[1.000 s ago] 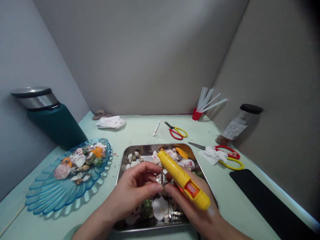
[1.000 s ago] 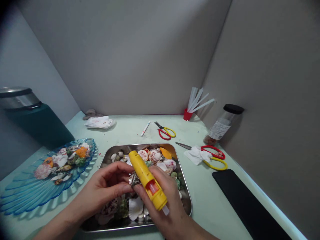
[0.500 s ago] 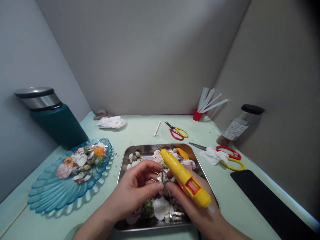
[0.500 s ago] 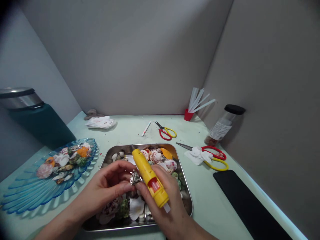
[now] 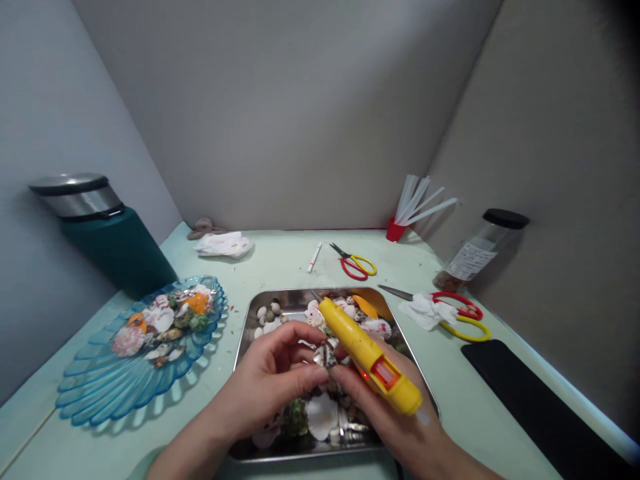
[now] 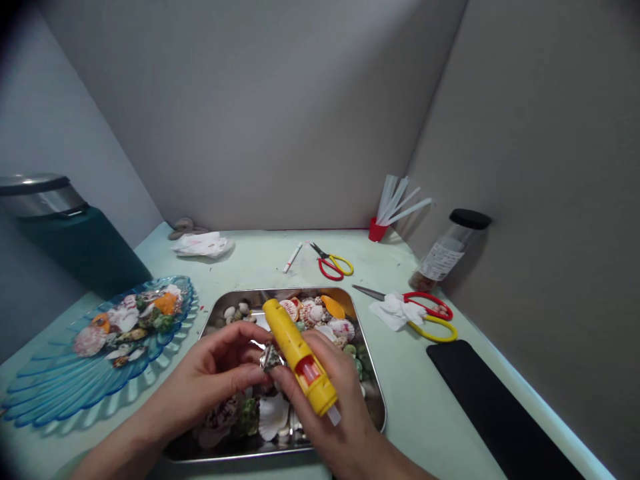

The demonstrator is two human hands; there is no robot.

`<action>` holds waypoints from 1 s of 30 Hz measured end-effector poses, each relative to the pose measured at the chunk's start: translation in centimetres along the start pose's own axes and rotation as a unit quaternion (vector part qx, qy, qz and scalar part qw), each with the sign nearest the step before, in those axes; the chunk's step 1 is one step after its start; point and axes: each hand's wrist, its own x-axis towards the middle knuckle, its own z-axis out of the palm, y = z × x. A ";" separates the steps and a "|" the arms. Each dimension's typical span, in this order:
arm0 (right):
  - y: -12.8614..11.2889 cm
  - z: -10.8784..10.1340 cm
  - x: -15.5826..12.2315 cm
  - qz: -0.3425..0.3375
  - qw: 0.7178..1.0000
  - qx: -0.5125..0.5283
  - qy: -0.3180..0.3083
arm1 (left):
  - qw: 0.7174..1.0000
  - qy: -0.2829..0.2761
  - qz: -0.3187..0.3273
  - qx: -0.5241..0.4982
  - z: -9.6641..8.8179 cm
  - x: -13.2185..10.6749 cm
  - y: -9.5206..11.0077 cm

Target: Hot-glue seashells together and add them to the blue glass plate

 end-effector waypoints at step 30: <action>0.0 0.0 0.1 -0.018 0.999 0.025 -0.030 | 0.998 0.035 0.021 0.037 -0.1 0.0 -0.1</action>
